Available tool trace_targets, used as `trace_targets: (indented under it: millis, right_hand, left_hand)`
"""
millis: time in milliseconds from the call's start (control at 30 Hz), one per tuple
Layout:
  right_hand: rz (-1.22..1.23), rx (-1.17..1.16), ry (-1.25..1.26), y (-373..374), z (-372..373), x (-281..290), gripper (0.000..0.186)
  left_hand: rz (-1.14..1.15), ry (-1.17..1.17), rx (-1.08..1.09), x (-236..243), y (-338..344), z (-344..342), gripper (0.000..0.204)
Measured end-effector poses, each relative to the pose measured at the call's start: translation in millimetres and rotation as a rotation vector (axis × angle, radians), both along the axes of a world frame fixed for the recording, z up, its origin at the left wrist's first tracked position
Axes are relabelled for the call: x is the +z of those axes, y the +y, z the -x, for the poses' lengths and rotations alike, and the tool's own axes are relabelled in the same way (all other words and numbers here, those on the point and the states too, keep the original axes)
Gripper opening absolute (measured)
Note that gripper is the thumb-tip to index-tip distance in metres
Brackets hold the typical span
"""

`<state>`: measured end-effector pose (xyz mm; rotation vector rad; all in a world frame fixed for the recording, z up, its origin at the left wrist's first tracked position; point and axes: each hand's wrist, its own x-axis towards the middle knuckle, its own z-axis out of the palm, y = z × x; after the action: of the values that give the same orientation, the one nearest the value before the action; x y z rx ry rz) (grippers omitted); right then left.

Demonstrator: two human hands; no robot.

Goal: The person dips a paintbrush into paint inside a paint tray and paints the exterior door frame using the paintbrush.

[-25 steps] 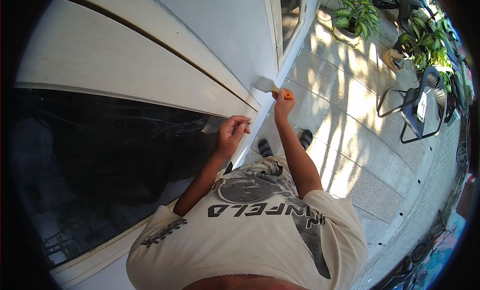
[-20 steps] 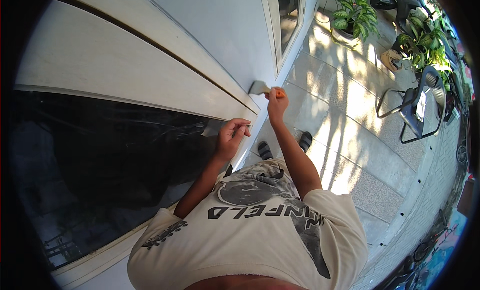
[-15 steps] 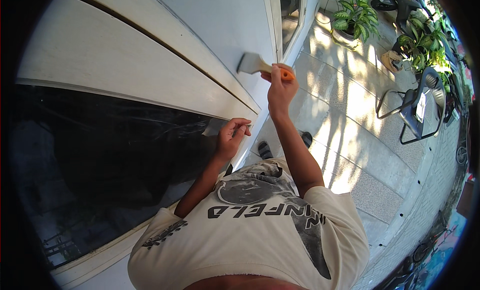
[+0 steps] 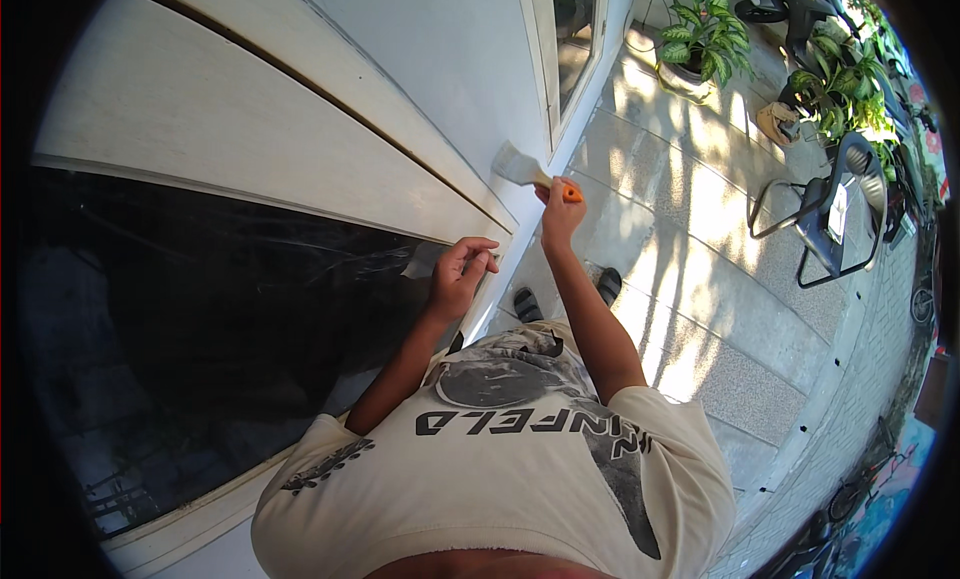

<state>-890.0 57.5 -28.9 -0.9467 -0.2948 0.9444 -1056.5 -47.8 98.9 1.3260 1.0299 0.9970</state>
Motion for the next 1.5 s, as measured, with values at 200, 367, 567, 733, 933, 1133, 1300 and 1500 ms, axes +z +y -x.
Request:
trace_targets:
  millis: [200, 367, 567, 733, 933, 1133, 1300, 1500]
  right_hand:
    - [0.109, 0.101, -0.196, -8, 14, -1, 0.015]
    - [-0.148, 0.094, -0.113, -19, 14, 165, 0.017]
    - [-0.483, 0.059, 0.079, -10, 2, 232, 0.019]
    - [-0.264, 0.079, 0.036, -5, 18, 123, 0.018]
    - [0.053, 0.053, -0.150, -16, -3, -13, 0.016]
    - [0.024, 0.101, -0.215, 11, 12, 58, 0.017]
    - [-0.327, 0.078, -0.038, 7, -8, 207, 0.019]
    - [-0.431, 0.107, 0.133, 33, -9, 166, 0.022]
  left_hand:
    - [0.010, 0.028, -0.023, 1, 0, -6, 0.019]
    - [0.005, 0.031, 0.010, 5, -5, -2, 0.019]
    - [-0.009, 0.049, 0.003, 2, -3, 6, 0.018]
    - [-0.013, 0.025, 0.031, 4, -3, 6, 0.019]
    - [-0.029, 0.032, -0.005, 1, -3, 3, 0.018]
    - [-0.013, 0.039, -0.001, 2, -6, 0, 0.018]
    - [0.001, 0.049, 0.025, 3, -8, 1, 0.018]
    - [-0.014, 0.014, 0.009, 4, -2, -1, 0.018]
